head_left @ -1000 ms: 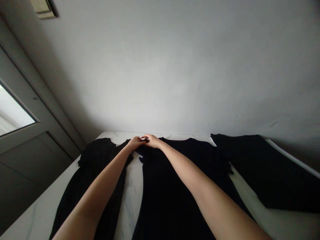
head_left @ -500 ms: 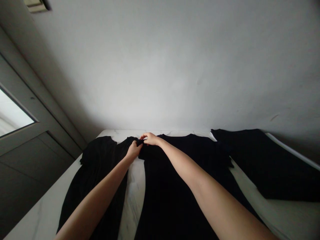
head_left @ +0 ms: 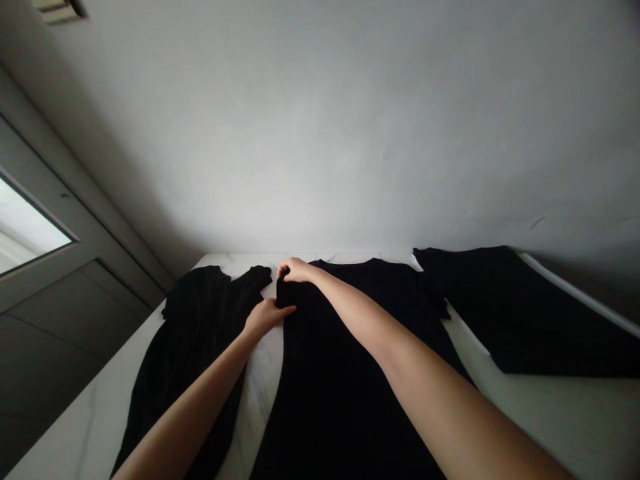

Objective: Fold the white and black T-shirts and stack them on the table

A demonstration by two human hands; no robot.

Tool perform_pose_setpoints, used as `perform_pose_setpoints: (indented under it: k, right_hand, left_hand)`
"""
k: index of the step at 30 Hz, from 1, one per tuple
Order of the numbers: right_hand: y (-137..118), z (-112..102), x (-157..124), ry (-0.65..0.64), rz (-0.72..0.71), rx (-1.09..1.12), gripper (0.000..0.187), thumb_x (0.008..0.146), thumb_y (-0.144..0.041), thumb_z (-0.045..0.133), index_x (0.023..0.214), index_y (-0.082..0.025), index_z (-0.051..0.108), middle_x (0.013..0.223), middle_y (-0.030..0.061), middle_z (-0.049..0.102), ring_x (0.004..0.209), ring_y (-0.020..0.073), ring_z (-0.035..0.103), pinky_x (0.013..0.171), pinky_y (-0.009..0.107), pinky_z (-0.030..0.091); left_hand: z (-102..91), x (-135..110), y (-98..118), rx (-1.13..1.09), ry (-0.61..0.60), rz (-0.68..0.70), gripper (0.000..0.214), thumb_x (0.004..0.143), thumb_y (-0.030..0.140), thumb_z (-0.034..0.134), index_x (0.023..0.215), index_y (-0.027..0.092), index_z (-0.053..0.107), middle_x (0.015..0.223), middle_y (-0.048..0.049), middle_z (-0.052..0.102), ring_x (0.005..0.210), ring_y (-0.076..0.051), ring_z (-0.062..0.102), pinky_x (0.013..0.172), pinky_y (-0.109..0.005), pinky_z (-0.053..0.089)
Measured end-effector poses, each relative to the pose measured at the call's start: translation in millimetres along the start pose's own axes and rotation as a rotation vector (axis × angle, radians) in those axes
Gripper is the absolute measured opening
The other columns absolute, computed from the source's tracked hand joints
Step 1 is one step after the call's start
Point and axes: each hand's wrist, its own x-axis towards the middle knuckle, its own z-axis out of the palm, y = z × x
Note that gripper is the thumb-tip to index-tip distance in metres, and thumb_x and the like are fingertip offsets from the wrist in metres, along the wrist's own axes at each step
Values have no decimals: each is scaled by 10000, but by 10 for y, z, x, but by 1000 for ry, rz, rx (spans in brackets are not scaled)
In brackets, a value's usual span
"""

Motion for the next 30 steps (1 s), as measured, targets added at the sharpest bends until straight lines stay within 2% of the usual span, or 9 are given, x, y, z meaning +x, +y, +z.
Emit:
perform_pose_setpoints:
  k: [5,9,14,17,20,23,26,30]
  right_hand:
    - [133,-123,-190,130,-112,95,257,649,41,533,676,-167,683,772,-13,704,813,129,637,818,221,457]
    - [314,-254,-415,243,-117,183,238,645,19,515,667,-166,664,766,1,702,808,140,642,854,266,459]
    - [526,-345,-689,384,-65,284,240,628,-3,495,681,-173,656,773,8,702,813,149,646,864,299,472]
    - [638,-339,-800,465,55,331,249,611,-14,478,676,-178,653,754,-3,692,765,142,634,812,283,489]
    - [737,-316,-878,511,167,358,265,606,-32,454,694,-180,655,720,-16,672,656,130,602,718,266,501]
    - [810,-304,-942,539,216,357,282,601,-40,438,713,-183,654,712,-21,658,597,122,577,670,262,500]
    - [851,-299,-998,566,263,355,286,599,-45,433,718,-185,652,719,-16,650,579,121,571,632,255,497]
    - [882,-268,-1046,596,320,354,286,592,-52,437,716,-185,657,715,-10,650,575,125,574,601,248,496]
  left_hand:
    - [104,-636,179,277,47,48,243,754,430,640,715,191,623,876,-71,660,882,-244,625,723,-304,412]
    - [200,-1124,323,368,5,39,74,800,268,543,834,205,561,871,-53,658,871,-223,628,744,-302,419]
    - [391,-1714,267,351,-39,27,216,826,169,466,1034,226,472,916,-42,671,888,-217,650,753,-300,428]
    - [523,-1996,218,295,-31,72,290,832,116,419,1095,237,423,971,-45,675,927,-210,657,786,-292,437]
    - [602,-2187,298,259,-43,138,332,810,69,384,1083,253,422,1049,-44,655,917,-198,659,756,-275,447]
    - [620,-2286,485,236,-90,206,350,779,33,380,1040,256,445,1087,-32,625,853,-177,655,709,-264,444]
    - [627,-2310,652,211,-160,264,362,750,5,386,1003,250,467,1033,-20,612,813,-166,640,697,-264,436]
    - [670,-2282,724,141,-236,337,348,718,-5,413,945,249,488,989,-6,601,834,-155,621,718,-257,433]
